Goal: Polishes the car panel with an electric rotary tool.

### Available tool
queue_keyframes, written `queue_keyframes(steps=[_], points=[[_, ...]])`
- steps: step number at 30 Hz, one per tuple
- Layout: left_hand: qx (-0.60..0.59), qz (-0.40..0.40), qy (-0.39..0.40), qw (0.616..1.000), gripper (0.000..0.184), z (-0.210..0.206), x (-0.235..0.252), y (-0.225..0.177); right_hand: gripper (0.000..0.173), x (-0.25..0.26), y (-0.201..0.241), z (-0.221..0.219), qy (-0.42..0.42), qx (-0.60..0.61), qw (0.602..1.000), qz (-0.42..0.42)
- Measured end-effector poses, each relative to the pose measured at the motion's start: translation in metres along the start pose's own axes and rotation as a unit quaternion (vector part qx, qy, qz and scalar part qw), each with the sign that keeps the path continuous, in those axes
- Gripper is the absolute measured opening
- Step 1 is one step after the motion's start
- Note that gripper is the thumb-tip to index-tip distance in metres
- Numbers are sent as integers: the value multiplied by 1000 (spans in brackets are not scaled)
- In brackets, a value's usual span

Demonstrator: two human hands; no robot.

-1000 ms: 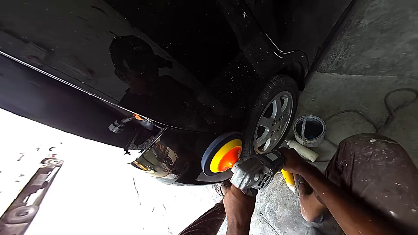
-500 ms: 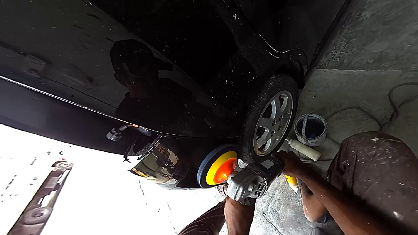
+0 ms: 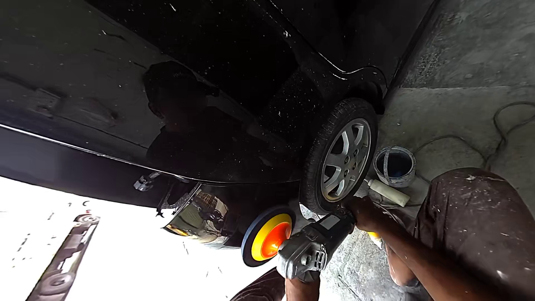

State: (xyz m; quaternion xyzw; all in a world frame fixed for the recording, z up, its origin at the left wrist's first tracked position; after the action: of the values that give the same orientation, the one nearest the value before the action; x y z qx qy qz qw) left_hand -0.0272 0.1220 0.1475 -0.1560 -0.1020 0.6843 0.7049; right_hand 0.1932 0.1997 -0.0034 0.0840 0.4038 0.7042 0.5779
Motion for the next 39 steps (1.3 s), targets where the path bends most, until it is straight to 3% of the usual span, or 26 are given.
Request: queue_keyframes(steps=[5,10,14,16,20,25,31,34,39], points=[[48,59,41,996,60,10,11,2,62,-2,2,6,-25,18,1000,1],[156,86,92,980,49,20,38,-46,53,-7,-36,16,-136,74,988,-5],[142,89,99,981,52,15,35,-44,48,-13,-36,17,-77,56,995,-37],[80,71,81,991,61,7,23,-26,53,-12,-30,9,-61,37,997,-31],[31,65,61,996,60,5,3,-3,62,-15,0,5,25,6,999,-25],[69,104,78,989,57,8,8,-6,63,-16,1,7,24,23,999,-26],[164,134,128,969,50,12,32,-42,50,-18,-35,11,-86,81,993,-17],[149,128,128,972,52,12,30,-41,50,-29,-20,20,-15,77,996,-40],[63,119,98,986,59,5,8,-9,51,-18,-10,2,15,24,999,-29]])
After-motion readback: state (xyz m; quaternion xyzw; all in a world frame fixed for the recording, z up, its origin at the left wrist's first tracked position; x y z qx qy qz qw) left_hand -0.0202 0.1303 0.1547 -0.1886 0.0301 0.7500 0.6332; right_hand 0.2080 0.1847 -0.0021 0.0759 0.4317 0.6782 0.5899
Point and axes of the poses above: each hand's wrist, its own x-axis towards the middle knuckle, its own z-axis out of the back of the hand, y = z × x, the point moved 9 cm from there along x, towards the middle knuckle, and after that the axes turned 4 degrees about y, right-handed, at the moved point
